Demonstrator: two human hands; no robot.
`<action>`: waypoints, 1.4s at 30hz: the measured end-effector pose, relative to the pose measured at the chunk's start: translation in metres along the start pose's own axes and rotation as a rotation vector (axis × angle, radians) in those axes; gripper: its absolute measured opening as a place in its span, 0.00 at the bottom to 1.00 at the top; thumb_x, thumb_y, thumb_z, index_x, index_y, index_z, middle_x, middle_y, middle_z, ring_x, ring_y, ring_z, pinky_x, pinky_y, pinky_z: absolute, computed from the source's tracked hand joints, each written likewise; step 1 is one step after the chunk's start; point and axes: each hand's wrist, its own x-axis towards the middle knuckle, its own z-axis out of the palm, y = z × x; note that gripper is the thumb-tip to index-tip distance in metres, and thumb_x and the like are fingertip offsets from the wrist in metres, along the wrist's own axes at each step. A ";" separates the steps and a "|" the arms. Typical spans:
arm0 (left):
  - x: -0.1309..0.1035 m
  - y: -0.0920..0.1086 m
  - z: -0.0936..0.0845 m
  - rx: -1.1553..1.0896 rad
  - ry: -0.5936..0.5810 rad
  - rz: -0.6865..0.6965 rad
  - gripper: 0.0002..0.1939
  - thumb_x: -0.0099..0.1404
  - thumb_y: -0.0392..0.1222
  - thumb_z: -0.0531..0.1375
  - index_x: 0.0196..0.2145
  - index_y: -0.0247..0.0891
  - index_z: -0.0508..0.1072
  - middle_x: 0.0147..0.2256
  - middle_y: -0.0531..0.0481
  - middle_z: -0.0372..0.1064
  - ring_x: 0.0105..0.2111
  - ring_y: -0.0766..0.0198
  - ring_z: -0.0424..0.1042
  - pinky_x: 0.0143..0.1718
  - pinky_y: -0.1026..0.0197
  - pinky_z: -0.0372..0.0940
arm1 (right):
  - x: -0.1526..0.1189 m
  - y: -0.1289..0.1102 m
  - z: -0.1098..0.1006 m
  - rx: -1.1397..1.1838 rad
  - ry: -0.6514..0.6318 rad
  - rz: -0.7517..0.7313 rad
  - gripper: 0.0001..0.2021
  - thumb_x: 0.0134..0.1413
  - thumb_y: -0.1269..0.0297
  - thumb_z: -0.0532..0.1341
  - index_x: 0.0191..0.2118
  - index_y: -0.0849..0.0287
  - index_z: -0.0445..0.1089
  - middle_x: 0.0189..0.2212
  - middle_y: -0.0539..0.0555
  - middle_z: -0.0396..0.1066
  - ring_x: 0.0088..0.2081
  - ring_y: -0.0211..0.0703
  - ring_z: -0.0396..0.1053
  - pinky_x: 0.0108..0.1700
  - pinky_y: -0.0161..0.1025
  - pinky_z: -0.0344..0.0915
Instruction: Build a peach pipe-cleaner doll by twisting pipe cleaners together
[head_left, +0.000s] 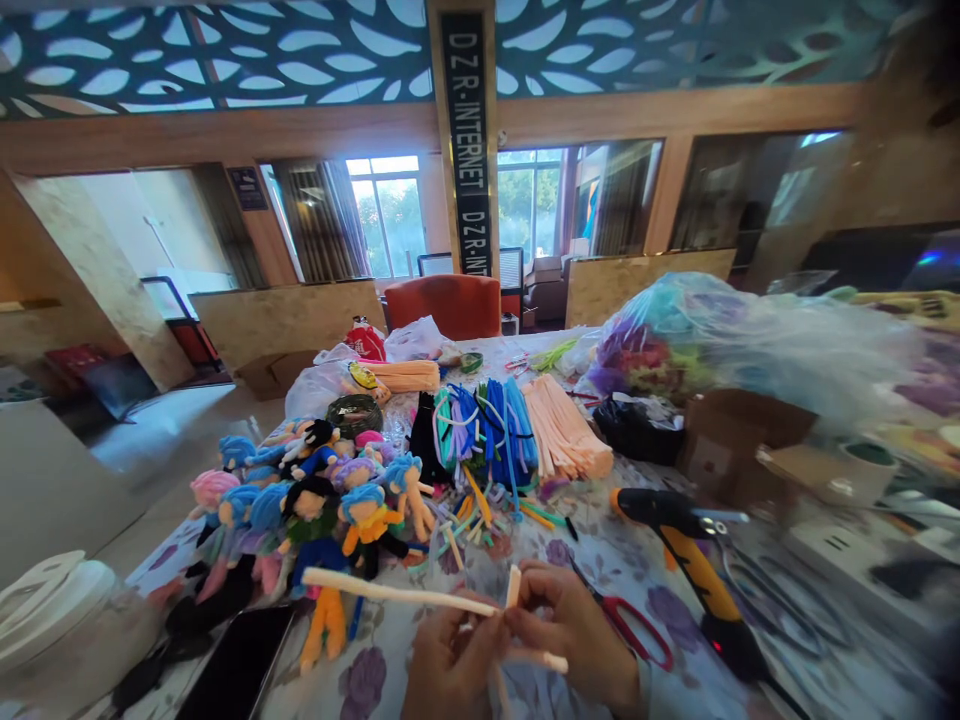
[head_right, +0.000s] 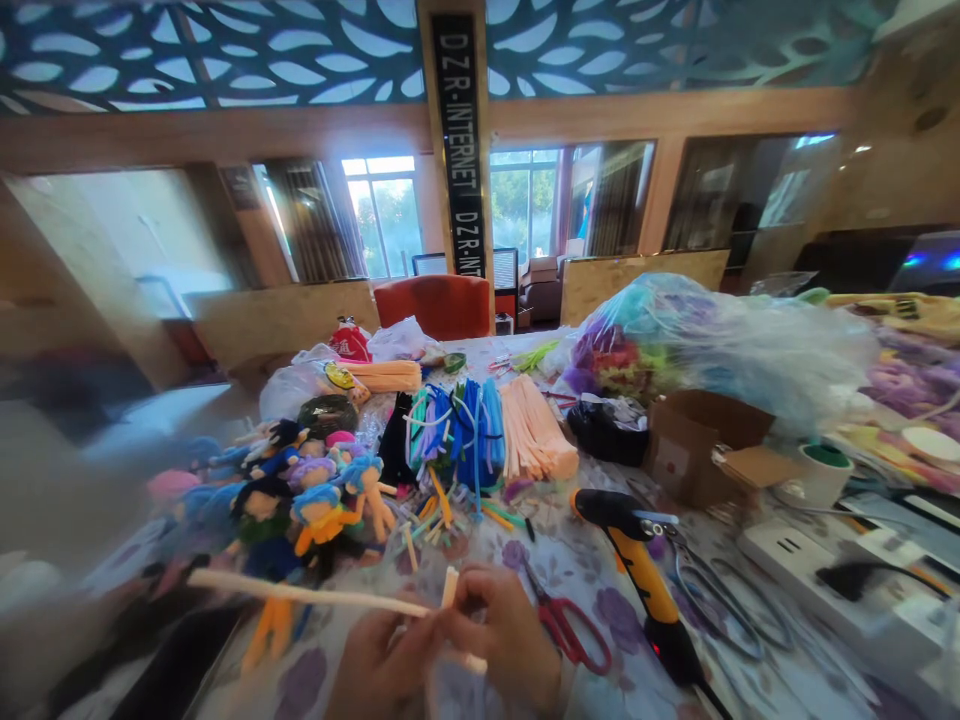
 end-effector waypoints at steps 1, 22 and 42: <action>0.000 -0.001 0.000 0.002 -0.011 0.012 0.13 0.50 0.49 0.65 0.25 0.35 0.75 0.20 0.52 0.69 0.21 0.64 0.67 0.20 0.66 0.58 | 0.000 0.001 0.000 0.016 0.005 0.006 0.11 0.45 0.68 0.61 0.17 0.63 0.64 0.20 0.48 0.60 0.24 0.35 0.58 0.26 0.32 0.53; 0.005 -0.007 -0.007 0.136 -0.229 -0.156 0.10 0.47 0.44 0.66 0.16 0.35 0.74 0.15 0.55 0.59 0.20 0.67 0.54 0.23 0.64 0.51 | -0.003 -0.006 -0.013 0.275 -0.123 0.116 0.20 0.49 0.46 0.61 0.35 0.60 0.76 0.32 0.54 0.72 0.33 0.43 0.69 0.36 0.38 0.64; 0.007 -0.008 -0.002 -0.114 -0.138 -0.357 0.12 0.37 0.42 0.72 0.16 0.34 0.74 0.15 0.56 0.65 0.19 0.69 0.60 0.23 0.66 0.54 | -0.007 -0.011 -0.015 -0.186 -0.072 -0.393 0.04 0.51 0.64 0.62 0.29 0.54 0.75 0.44 0.55 0.69 0.48 0.48 0.63 0.51 0.45 0.58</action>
